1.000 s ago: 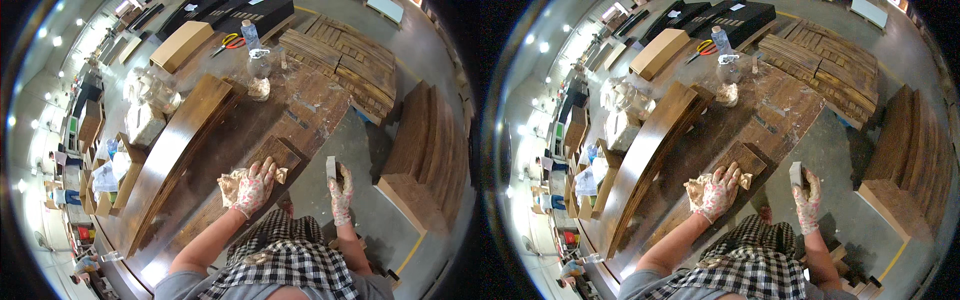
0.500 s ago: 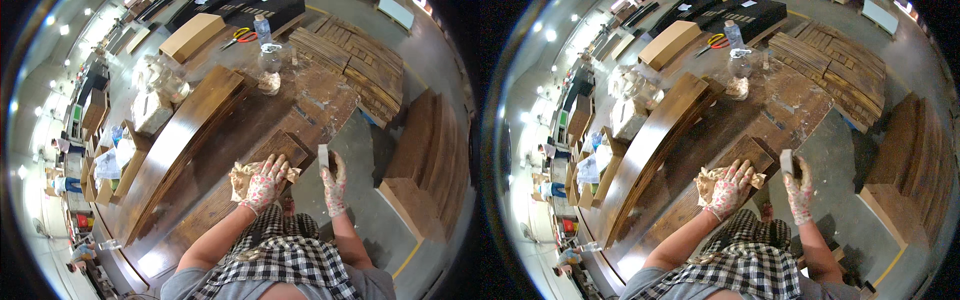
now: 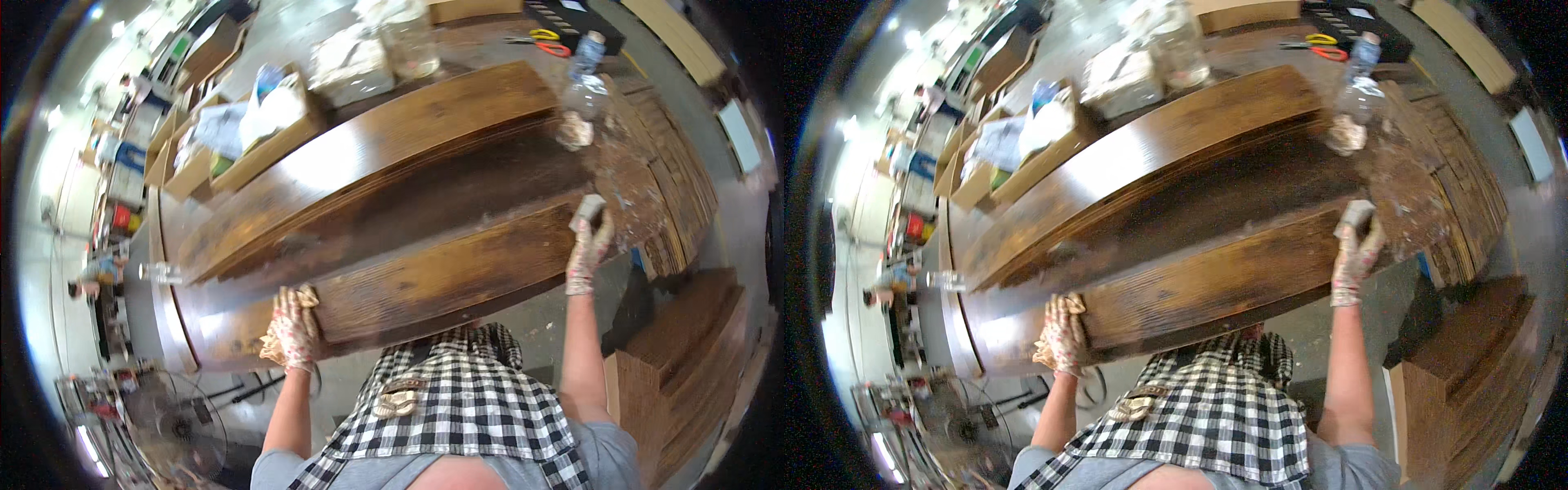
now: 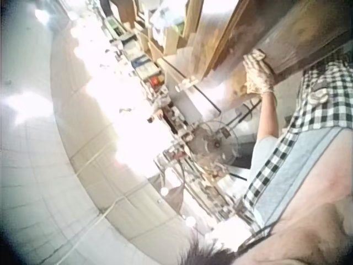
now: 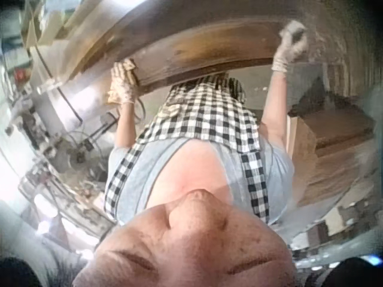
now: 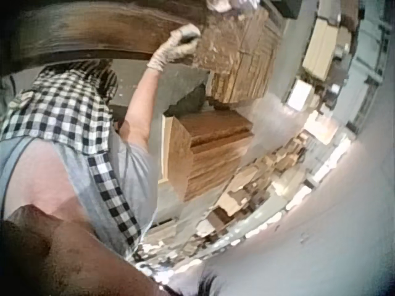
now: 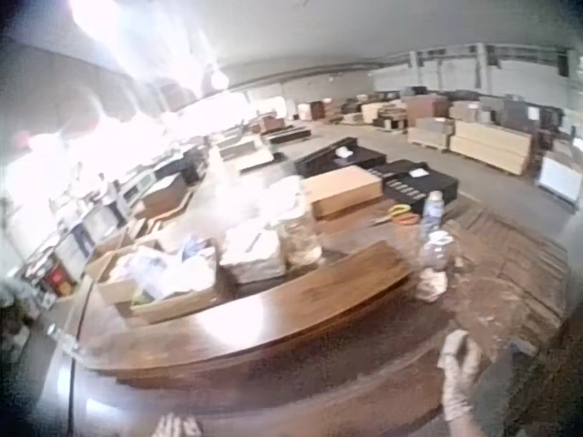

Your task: The person rubs wooden planks using a sanding block and wipes them with a cloth. The person then scoops paste from a small container onto the sanding block using a stick and rubs the plank again.

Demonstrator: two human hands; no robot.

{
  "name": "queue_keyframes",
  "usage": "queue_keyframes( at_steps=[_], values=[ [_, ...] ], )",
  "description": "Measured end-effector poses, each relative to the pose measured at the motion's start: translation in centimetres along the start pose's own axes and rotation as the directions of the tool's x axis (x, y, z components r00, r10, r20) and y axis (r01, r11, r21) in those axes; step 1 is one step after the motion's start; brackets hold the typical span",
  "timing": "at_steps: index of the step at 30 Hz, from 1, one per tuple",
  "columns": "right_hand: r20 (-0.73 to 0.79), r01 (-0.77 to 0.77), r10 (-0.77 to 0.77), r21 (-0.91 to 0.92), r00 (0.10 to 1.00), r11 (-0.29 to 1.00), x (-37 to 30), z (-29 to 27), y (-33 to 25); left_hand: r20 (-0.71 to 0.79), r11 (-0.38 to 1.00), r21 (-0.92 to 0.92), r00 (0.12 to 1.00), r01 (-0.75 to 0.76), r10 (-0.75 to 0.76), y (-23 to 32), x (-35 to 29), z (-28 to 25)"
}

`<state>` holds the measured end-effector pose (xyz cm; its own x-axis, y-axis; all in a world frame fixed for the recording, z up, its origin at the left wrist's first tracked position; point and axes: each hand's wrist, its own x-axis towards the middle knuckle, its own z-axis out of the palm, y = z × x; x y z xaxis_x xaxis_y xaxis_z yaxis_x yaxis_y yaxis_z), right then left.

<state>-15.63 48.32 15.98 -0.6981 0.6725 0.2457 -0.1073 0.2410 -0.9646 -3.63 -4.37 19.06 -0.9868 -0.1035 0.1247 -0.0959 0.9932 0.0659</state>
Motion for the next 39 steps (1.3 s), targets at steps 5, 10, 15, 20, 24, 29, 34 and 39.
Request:
queue_keyframes(
  at_steps=[5,10,15,20,24,29,34,39],
  values=[
    [-0.032,0.077,-0.081,-0.11,0.996,0.991,1.0,0.0,1.2,-0.125,0.874,0.309,0.927,0.375,-0.353,-14.8,-1.7,0.8],
    [-0.059,0.096,-0.116,-0.271,0.992,0.958,2.4,0.0,2.4,-0.205,0.705,0.206,0.735,0.678,-0.647,-25.7,-2.3,-0.1],
    [-0.066,-0.053,0.031,-0.358,0.997,0.932,4.3,-1.0,1.7,-0.195,0.599,0.17,0.623,0.782,-0.758,-28.7,-0.5,-1.6],
    [-0.1,-0.035,-0.007,-0.416,0.995,0.909,5.3,-0.3,2.6,-0.141,0.535,0.188,0.561,0.824,-0.816,-31.9,-1.2,-0.4],
    [-0.113,-0.138,0.104,-0.36,0.988,0.923,7.0,-1.7,3.0,-0.154,0.55,0.174,0.574,0.817,-0.804,-30.8,-0.6,-0.7],
    [-0.2,-0.155,0.162,0.053,0.966,0.987,7.8,1.6,-3.7,-0.056,0.545,-0.07,0.542,0.836,-0.838,-34.3,-2.1,-1.0],
    [-0.205,-0.132,0.222,0.379,0.953,0.916,10.4,0.6,-7.4,0.13,0.167,-0.745,0.386,0.645,-0.914,-38.4,-2.9,-3.2],
    [-0.288,-0.325,0.386,0.238,0.876,0.915,6.6,-2.7,-8.8,0.265,-0.223,-0.964,0.425,0.147,-0.866,-35.1,-5.6,-5.4]
  ],
)
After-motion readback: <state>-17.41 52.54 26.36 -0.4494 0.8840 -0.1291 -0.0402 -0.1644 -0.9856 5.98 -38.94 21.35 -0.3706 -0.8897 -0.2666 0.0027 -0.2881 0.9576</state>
